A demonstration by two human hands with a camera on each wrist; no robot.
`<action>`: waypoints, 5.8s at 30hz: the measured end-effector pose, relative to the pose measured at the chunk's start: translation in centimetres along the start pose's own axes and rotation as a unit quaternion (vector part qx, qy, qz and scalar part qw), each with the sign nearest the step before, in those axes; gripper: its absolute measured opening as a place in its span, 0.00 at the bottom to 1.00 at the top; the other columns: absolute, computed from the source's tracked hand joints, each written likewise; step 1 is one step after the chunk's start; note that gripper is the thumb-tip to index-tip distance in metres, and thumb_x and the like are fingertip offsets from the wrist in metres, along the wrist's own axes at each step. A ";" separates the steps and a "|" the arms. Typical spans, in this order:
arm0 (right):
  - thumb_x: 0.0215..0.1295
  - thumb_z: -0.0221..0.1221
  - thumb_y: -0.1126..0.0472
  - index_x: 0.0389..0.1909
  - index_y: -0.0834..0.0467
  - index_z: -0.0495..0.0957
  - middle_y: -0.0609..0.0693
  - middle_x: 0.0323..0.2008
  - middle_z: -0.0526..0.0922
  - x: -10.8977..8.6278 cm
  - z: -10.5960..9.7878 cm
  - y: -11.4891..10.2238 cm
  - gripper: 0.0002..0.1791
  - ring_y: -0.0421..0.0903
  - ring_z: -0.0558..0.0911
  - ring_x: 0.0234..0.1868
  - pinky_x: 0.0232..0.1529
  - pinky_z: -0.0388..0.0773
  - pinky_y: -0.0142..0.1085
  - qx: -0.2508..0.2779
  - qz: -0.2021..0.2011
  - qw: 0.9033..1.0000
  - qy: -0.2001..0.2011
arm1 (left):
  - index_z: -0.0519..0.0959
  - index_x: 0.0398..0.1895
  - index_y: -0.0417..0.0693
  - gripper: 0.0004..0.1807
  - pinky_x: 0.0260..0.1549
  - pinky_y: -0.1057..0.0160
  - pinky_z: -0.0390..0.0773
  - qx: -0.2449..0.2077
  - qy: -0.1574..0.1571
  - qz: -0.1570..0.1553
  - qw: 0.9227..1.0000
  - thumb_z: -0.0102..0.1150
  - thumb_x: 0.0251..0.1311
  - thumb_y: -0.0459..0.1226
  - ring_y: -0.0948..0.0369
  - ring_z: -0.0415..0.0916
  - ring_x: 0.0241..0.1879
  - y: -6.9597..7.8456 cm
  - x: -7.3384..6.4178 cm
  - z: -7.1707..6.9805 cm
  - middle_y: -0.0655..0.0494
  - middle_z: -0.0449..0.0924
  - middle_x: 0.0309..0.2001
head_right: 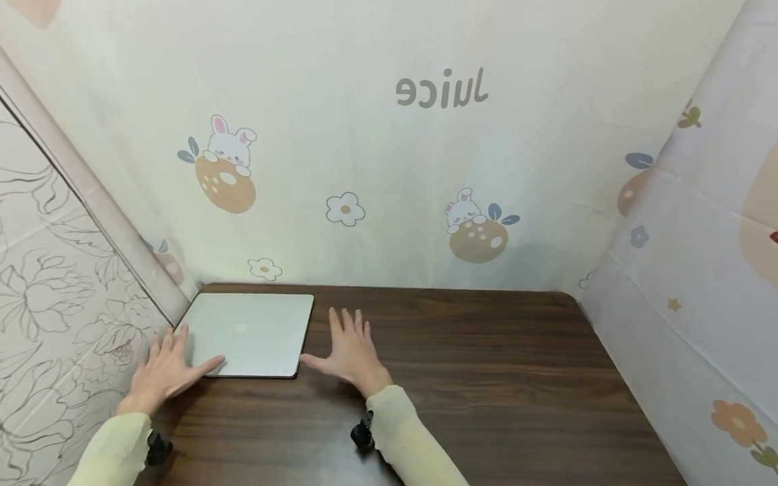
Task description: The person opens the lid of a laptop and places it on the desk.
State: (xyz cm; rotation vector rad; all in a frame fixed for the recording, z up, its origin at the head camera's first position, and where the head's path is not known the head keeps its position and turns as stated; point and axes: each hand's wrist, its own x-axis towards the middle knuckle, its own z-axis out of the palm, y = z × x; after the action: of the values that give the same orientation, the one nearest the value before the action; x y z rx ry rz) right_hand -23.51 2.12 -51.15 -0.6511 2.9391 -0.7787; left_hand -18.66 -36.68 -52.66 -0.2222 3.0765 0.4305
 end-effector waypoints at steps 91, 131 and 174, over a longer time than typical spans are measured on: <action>0.59 0.61 0.24 0.77 0.66 0.62 0.70 0.80 0.51 0.0 3.7 -1.4 0.59 0.70 0.44 0.82 0.79 0.52 0.59 -0.057 0.035 0.995 -0.067 | 0.49 0.74 0.17 0.81 0.64 0.19 0.51 -0.014 -0.033 0.004 0.999 0.65 0.40 0.78 0.19 0.41 0.72 0.1 -0.2 1.4 0.15 0.45 0.74; 0.52 0.55 0.15 0.80 0.65 0.54 0.69 0.81 0.48 0.6 4.9 -0.6 0.70 0.70 0.41 0.82 0.77 0.42 0.68 -0.038 0.066 0.997 -0.018 | 0.39 0.79 0.23 0.76 0.65 0.18 0.27 -0.081 -0.060 0.020 0.995 0.64 0.50 0.73 0.21 0.25 0.75 -0.8 2.3 2.8 0.18 0.32 0.77; 0.53 0.59 0.18 0.78 0.70 0.57 0.67 0.82 0.46 -2.4 1.2 5.0 0.69 0.66 0.39 0.83 0.79 0.42 0.65 -0.017 0.065 0.997 -0.035 | 0.37 0.80 0.25 0.80 0.53 0.16 0.11 -0.094 -0.084 0.010 0.992 0.61 0.47 0.78 0.25 0.17 0.75 6.9 0.2 4.4 0.23 0.26 0.79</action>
State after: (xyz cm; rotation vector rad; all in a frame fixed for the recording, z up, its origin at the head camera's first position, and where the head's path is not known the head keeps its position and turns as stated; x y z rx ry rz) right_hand -23.12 6.42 -54.75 -0.4744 2.9019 -0.6798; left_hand -19.79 -28.97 -55.02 -0.1499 2.8772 0.7013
